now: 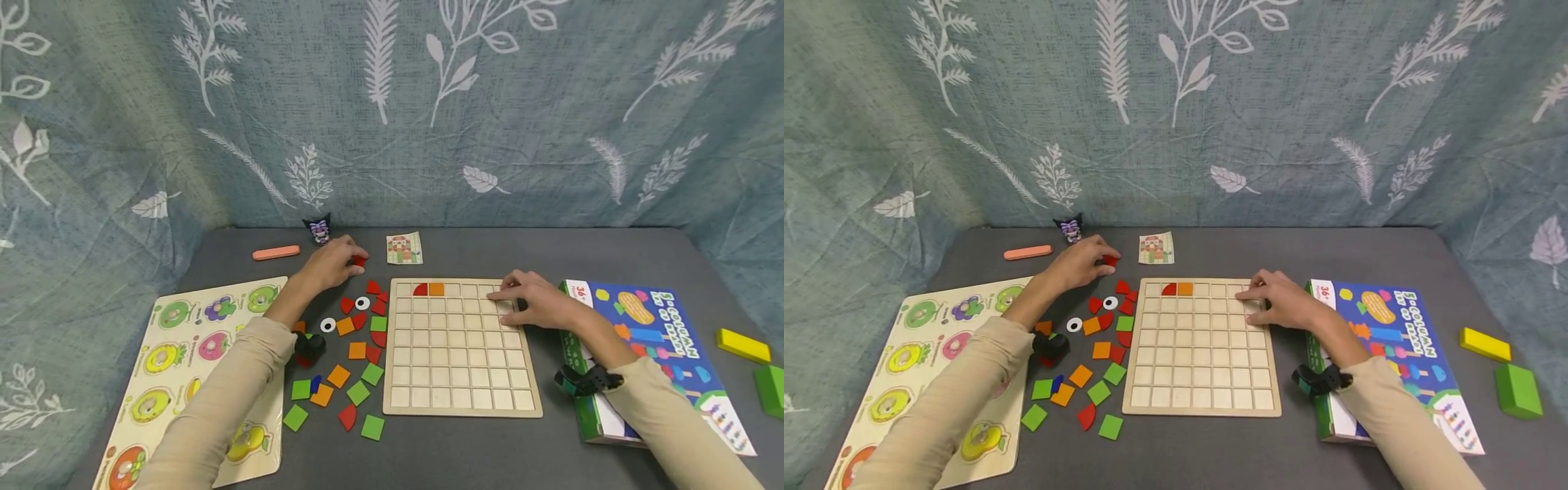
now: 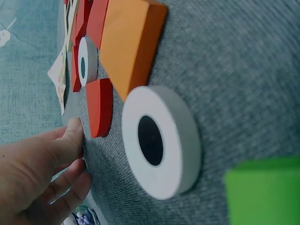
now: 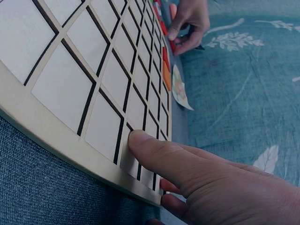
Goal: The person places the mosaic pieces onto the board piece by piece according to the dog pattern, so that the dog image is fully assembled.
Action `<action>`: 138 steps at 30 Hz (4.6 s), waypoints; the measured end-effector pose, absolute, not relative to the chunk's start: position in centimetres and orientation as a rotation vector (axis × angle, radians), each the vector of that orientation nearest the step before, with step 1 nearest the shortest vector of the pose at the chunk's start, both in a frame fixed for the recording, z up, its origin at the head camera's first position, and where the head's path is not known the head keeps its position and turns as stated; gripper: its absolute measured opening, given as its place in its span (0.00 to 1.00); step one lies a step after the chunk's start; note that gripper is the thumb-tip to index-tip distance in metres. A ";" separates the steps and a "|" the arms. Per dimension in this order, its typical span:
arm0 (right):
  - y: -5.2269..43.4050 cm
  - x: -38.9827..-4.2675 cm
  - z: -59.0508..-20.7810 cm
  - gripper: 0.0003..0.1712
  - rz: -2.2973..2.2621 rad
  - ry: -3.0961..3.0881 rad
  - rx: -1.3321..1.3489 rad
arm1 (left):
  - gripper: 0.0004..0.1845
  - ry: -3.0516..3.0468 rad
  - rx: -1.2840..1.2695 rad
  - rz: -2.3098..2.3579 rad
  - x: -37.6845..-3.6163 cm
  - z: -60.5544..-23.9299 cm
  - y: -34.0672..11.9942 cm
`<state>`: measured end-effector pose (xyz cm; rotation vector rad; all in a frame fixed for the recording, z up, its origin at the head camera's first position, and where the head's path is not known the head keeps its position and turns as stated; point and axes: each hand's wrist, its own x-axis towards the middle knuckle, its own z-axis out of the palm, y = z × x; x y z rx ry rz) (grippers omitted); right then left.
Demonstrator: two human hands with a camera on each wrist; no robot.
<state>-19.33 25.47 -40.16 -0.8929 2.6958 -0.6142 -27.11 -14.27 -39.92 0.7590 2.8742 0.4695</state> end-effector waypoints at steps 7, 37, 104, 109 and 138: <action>25.6 -19.4 -40.0 0.27 -0.623 2.694 -0.892 | 0.17 2.885 0.792 0.554 -27.0 -40.1 -14.1; 25.6 -19.9 -40.2 0.28 -0.592 2.693 -0.873 | 0.12 2.483 0.931 1.128 -25.0 -39.5 -1.3; 25.8 -19.6 -40.1 0.26 -0.638 2.695 -0.886 | 0.10 2.958 0.836 0.559 -17.9 -40.0 -16.8; 25.6 -19.6 -40.0 0.26 -0.635 2.689 -0.874 | 0.09 2.963 0.808 0.567 -18.3 -40.3 -16.5; 25.7 -19.6 -40.3 0.26 -0.645 2.692 -0.886 | 0.09 2.935 0.672 0.661 -20.0 -39.1 -14.9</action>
